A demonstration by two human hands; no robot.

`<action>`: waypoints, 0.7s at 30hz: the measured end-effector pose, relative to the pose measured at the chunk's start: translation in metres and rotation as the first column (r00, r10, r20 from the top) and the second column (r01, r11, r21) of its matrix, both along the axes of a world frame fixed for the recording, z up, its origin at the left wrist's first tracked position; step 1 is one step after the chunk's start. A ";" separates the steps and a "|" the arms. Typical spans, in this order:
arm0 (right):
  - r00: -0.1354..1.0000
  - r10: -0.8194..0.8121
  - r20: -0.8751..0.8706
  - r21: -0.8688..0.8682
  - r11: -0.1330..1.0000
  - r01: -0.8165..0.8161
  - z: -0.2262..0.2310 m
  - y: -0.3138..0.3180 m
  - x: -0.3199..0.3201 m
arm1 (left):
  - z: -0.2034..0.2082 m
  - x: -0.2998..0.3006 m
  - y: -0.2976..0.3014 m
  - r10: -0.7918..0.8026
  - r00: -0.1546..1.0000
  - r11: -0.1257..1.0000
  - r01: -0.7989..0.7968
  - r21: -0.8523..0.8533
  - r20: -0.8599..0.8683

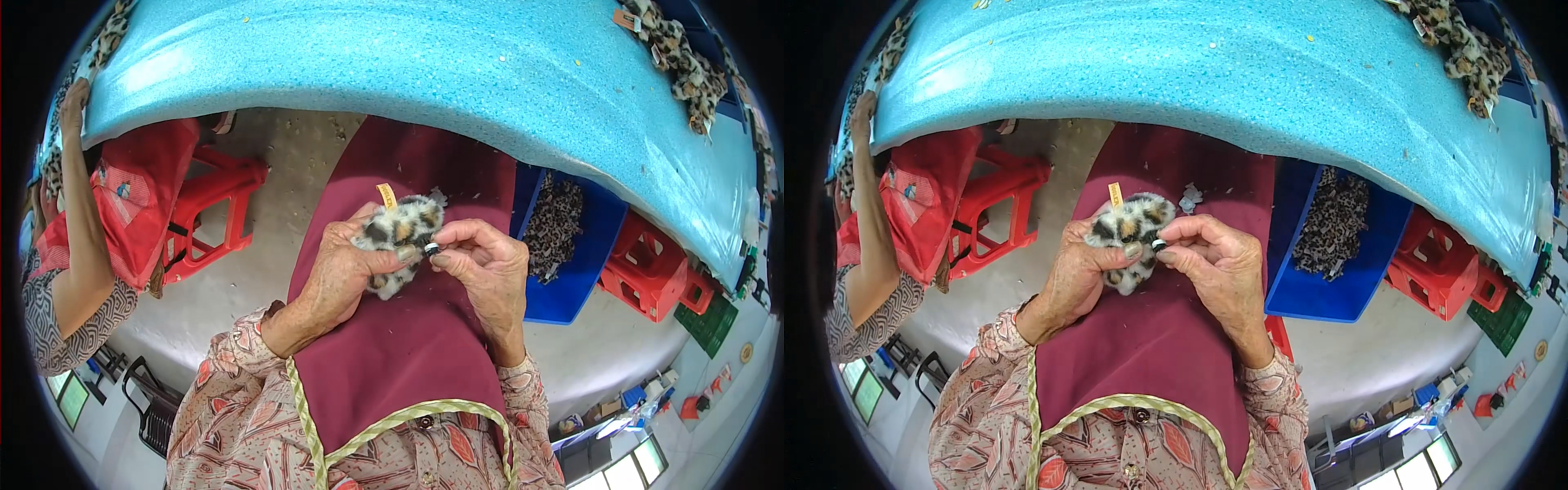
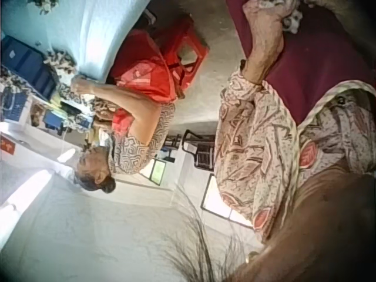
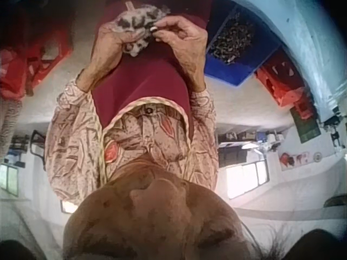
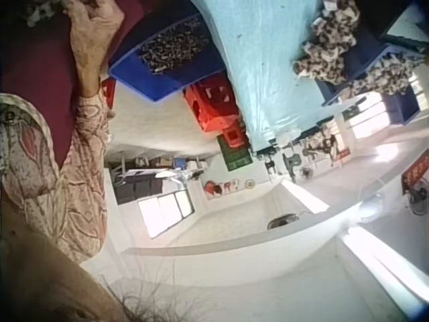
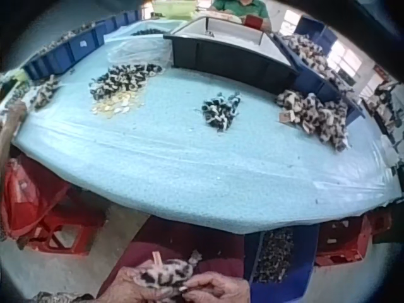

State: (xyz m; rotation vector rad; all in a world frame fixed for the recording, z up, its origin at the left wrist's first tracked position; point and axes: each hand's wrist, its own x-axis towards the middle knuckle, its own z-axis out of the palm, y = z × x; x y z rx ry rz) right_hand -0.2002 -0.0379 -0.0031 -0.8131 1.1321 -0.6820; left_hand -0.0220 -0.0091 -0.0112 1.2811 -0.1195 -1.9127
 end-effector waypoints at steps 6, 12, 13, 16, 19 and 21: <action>0.999 0.053 0.008 -0.098 0.994 -0.052 -0.005 -0.002 0.001 | -0.006 0.000 0.005 -0.051 0.973 0.975 0.097 -0.199 0.223; 0.999 0.038 -0.001 -0.027 0.999 -0.038 -0.017 0.008 0.000 | 0.001 0.002 0.000 0.050 0.690 0.721 0.475 -0.504 0.722; 0.999 -0.027 0.038 0.012 1.000 0.026 -0.014 0.009 0.003 | -0.003 0.002 0.002 0.067 0.657 0.699 0.506 -0.505 0.751; 0.986 -0.064 0.156 0.152 0.988 0.040 -0.019 0.014 -0.002 | -0.002 0.001 -0.001 0.117 0.592 0.600 0.598 -0.532 0.797; 0.955 -0.131 0.267 0.230 0.971 0.069 -0.026 0.019 -0.004 | -0.002 0.003 -0.005 0.110 0.561 0.521 0.671 -0.528 0.821; 0.962 -0.126 0.241 0.280 0.958 0.056 -0.020 0.018 -0.005 | -0.001 0.005 -0.006 0.121 0.541 0.484 0.700 -0.526 0.832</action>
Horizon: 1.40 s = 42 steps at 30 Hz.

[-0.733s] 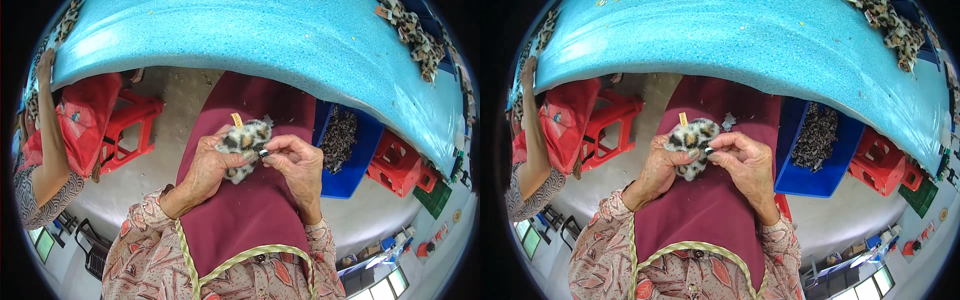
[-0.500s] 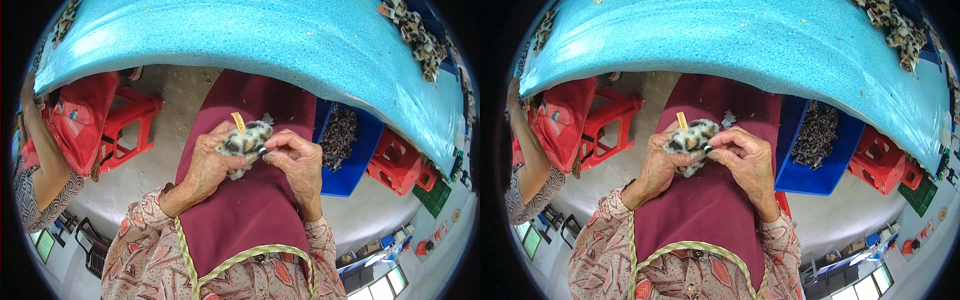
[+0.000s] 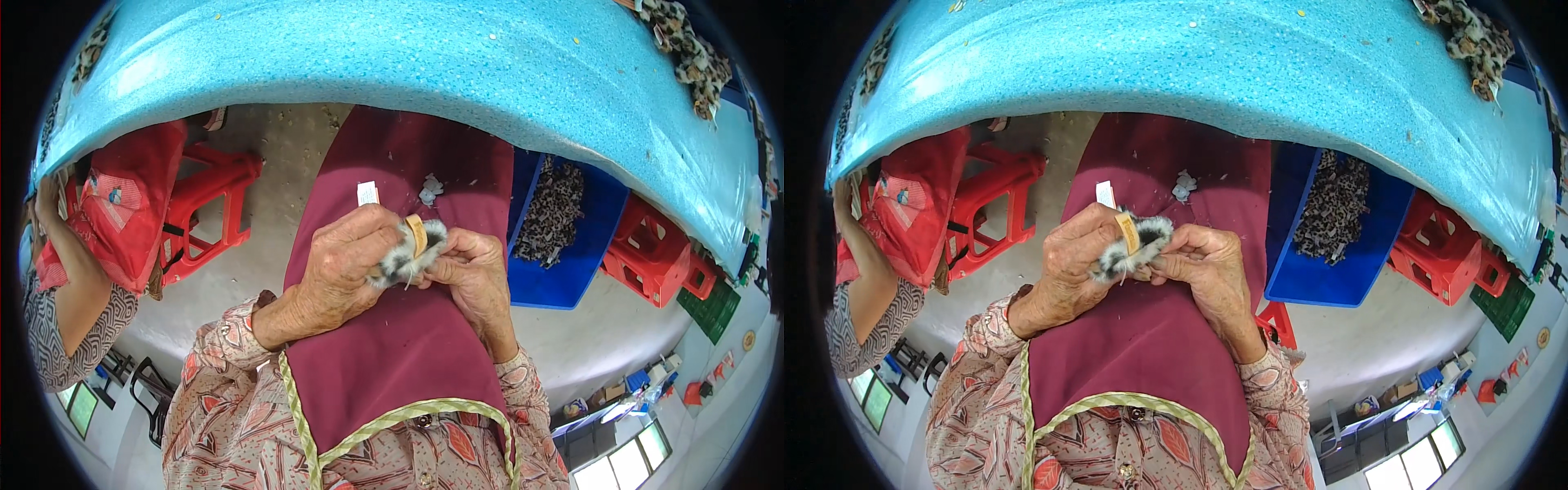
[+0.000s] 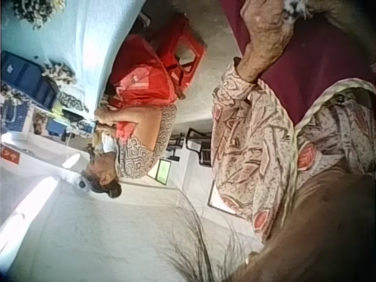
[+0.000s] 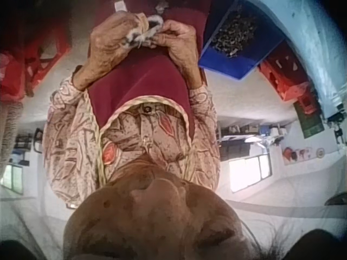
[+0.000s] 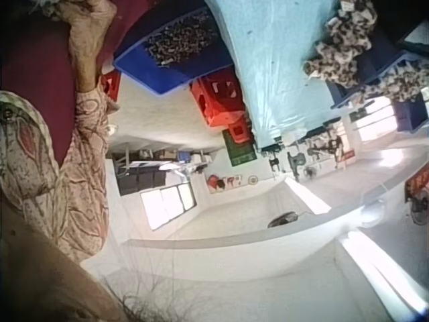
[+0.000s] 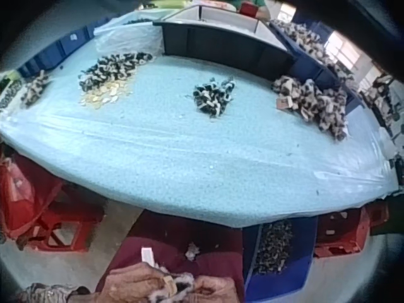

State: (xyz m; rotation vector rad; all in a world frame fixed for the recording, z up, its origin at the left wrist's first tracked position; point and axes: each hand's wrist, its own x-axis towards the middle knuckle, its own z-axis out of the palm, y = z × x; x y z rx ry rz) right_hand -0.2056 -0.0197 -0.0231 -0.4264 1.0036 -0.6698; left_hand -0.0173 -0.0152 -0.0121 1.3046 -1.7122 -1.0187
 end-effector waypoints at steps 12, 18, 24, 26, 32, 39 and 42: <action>0.978 0.207 -0.030 -0.451 0.870 -0.198 0.004 -0.015 -0.001 | 0.016 0.013 0.009 -0.045 0.921 0.838 0.245 0.488 -0.387; 0.977 0.121 -0.173 -0.715 0.667 -0.210 0.029 -0.010 0.011 | 0.019 0.019 0.011 0.024 0.938 0.980 0.046 0.194 -0.347; 0.985 0.163 -0.061 -0.839 0.526 -0.139 0.047 -0.009 0.027 | 0.024 0.038 0.026 -0.135 0.973 0.981 0.106 -0.160 -0.184; 0.976 0.210 -0.051 -0.884 0.445 -0.142 0.047 -0.007 0.032 | 0.027 0.041 0.034 -0.131 0.968 0.986 0.105 -0.129 -0.213; 0.983 0.157 -0.093 -0.946 0.294 -0.137 0.048 -0.003 0.046 | 0.017 0.041 0.044 -0.050 0.922 0.994 0.007 -0.113 -0.384; 0.950 0.255 -0.181 -0.796 0.530 -0.294 0.046 0.009 0.035 | 0.004 0.035 0.056 0.074 0.849 0.996 -0.036 0.081 -0.523; 0.897 0.408 -0.170 -0.640 0.646 -0.416 0.025 0.005 0.010 | 0.005 0.030 0.053 0.052 0.881 0.978 0.051 0.204 -0.470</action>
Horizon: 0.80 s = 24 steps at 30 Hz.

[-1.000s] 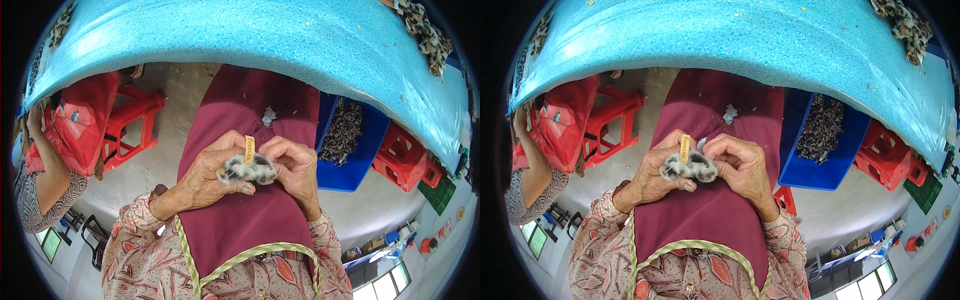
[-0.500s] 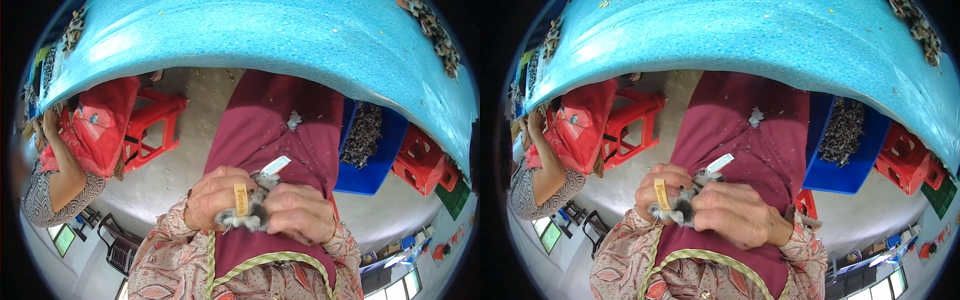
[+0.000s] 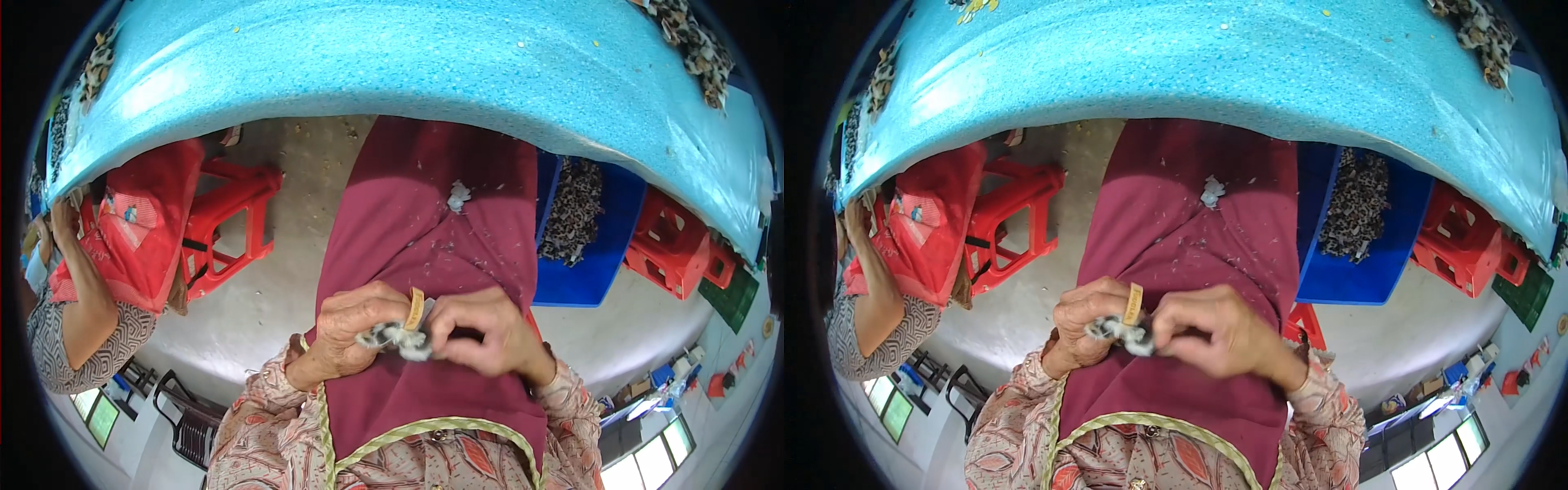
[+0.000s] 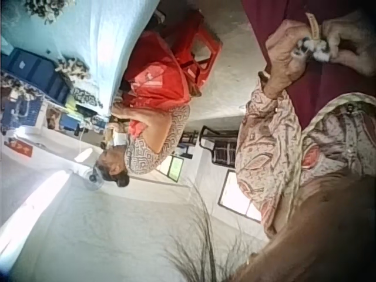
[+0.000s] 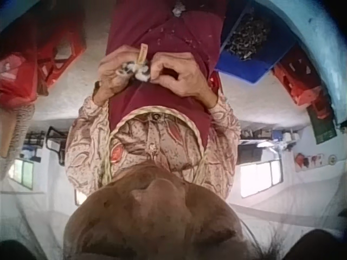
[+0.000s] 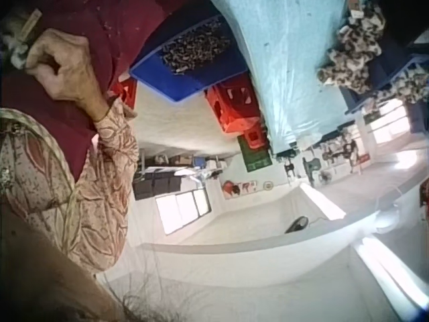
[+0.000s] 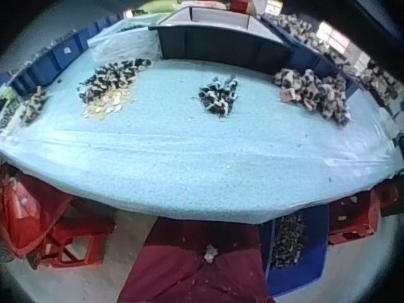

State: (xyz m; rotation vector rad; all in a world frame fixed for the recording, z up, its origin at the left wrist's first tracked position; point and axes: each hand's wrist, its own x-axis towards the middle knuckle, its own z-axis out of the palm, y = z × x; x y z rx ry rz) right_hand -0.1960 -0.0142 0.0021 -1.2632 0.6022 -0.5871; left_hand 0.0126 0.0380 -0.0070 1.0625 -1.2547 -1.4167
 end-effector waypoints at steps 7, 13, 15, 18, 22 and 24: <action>0.650 -0.399 -0.647 -0.527 0.850 -0.004 -0.077 -0.047 -0.021 | -0.005 -0.008 -0.004 -0.130 0.991 0.990 0.128 -0.053 -0.024; 0.433 -0.434 -0.790 -0.608 0.650 -0.457 -0.114 -0.056 -0.009 | -0.005 -0.011 -0.006 -0.069 0.997 0.993 0.070 -0.098 0.016; 0.420 -0.433 -0.798 -0.599 0.646 -0.472 -0.113 -0.057 -0.009 | -0.006 -0.009 -0.006 -0.055 0.998 0.994 0.057 -0.098 0.024; 0.383 -0.370 -0.846 -0.523 0.718 -0.459 -0.096 -0.063 -0.013 | -0.008 -0.002 -0.004 -0.036 0.999 0.987 0.035 -0.157 -0.003; 0.619 -0.263 -0.740 -0.279 0.957 0.074 -0.079 -0.060 -0.024 | -0.006 0.004 0.002 -0.061 0.995 0.974 0.076 -0.212 0.077; 0.856 -0.327 -0.402 0.207 0.878 0.432 -0.052 -0.051 -0.022 | -0.004 0.004 0.004 -0.072 0.993 0.962 0.093 -0.255 0.088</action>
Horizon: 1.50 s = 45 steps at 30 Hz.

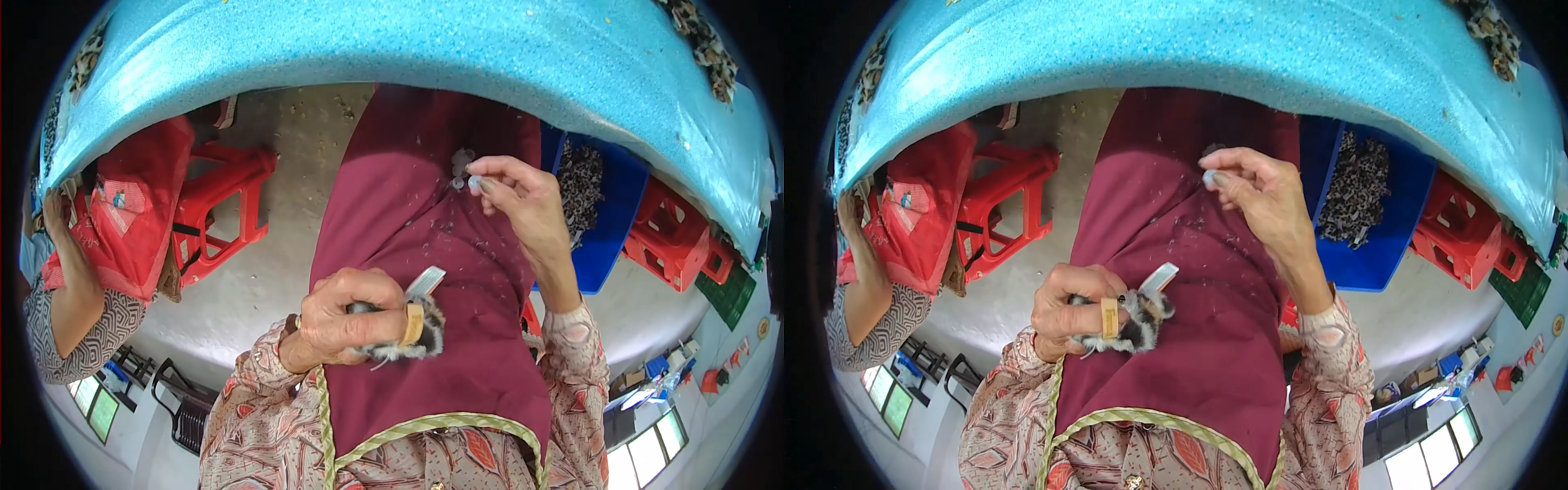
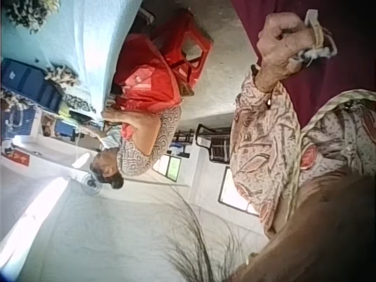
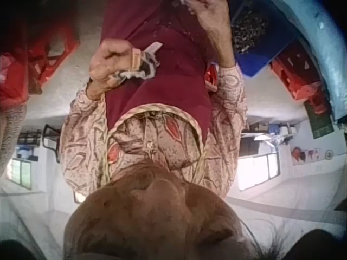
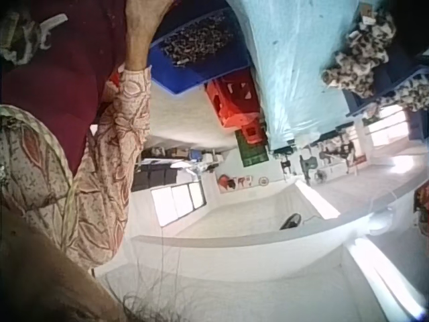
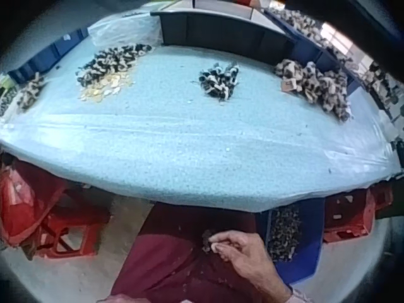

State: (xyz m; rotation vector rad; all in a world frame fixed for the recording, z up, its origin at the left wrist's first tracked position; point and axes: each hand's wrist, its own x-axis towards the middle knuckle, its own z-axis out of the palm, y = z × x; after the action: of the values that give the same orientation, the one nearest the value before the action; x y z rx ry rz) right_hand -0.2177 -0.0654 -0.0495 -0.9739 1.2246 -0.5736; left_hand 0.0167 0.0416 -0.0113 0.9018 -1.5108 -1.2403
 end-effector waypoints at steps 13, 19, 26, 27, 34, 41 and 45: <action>0.936 0.011 0.352 0.222 0.970 -0.095 0.060 0.058 0.048 | 0.018 -0.004 -0.013 -0.015 0.975 0.960 0.076 -0.271 0.219; 0.933 0.057 0.356 0.133 0.985 -0.111 0.061 0.060 0.042 | 0.020 -0.006 -0.015 0.008 0.962 0.956 0.072 -0.283 0.272; 0.929 0.025 0.370 0.138 0.987 -0.082 0.056 0.069 0.038 | 0.018 -0.006 -0.014 0.041 0.947 0.956 0.056 -0.289 0.320; 0.929 0.028 0.369 0.140 0.986 -0.085 0.056 0.069 0.039 | 0.019 -0.007 -0.014 0.037 0.944 0.951 0.068 -0.302 0.328; 0.930 0.087 0.358 0.018 0.995 -0.099 0.055 0.065 0.038 | 0.018 -0.011 -0.012 0.083 0.941 0.946 0.030 -0.324 0.329; 0.920 0.111 0.377 -0.095 0.992 -0.081 0.054 0.064 0.034 | 0.018 -0.011 -0.013 0.100 0.959 0.961 -0.024 -0.276 0.264; 0.943 0.163 0.291 -0.261 0.961 -0.086 0.053 0.062 0.034 | 0.017 -0.010 -0.014 0.094 0.961 0.968 -0.027 -0.249 0.262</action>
State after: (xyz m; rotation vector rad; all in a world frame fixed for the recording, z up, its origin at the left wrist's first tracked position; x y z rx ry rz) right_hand -0.1835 -0.0034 0.0035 -1.1125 0.8161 -0.7588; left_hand 0.0065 0.0276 0.0059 0.9743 -1.7929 -0.8872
